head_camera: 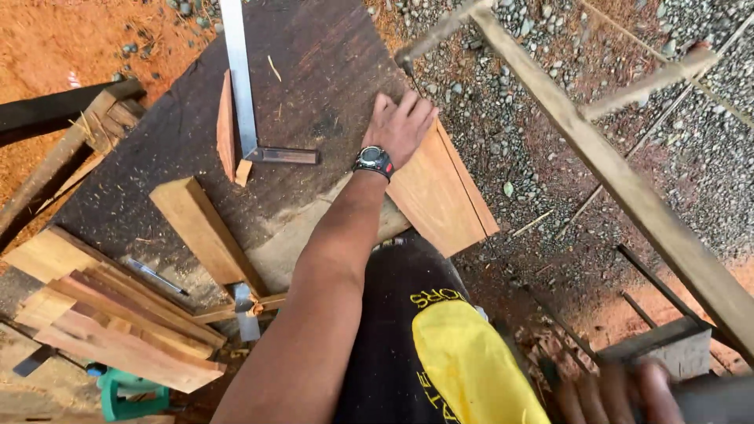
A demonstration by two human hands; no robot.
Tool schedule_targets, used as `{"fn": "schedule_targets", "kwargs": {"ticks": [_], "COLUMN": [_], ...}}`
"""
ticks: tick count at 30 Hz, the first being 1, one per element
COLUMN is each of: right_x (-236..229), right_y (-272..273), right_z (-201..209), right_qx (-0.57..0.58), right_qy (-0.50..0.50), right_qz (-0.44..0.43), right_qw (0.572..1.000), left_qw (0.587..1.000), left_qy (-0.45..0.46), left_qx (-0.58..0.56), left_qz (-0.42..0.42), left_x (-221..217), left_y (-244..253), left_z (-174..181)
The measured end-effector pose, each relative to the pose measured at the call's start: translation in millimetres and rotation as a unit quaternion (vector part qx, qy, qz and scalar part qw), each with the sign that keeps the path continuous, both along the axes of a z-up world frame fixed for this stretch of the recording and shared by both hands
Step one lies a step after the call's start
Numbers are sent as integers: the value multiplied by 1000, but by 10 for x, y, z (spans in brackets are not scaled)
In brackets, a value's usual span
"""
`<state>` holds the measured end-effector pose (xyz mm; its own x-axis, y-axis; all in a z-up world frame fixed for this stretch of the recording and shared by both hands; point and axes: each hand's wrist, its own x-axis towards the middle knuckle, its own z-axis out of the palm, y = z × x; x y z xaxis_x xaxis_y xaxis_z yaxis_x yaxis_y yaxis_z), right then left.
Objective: Marking a piece of wood with a square and then sawing it on a workbench
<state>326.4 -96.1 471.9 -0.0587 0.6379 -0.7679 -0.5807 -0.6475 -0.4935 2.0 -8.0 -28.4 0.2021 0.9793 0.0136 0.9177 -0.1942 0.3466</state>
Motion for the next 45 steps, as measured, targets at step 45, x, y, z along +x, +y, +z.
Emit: {"fn": "schedule_targets", "kwargs": {"ticks": [45], "right_x": [-1449], "right_y": [1449], "right_z": [-3073], "right_qx": [134], "right_qy": [-56], "right_qz": [23], "right_qw": [989], "left_qw": [971], "left_qy": [-66], "left_qx": [72], "left_qz": [218], "left_x": [324], "left_y": [-64], "left_z": [114]}}
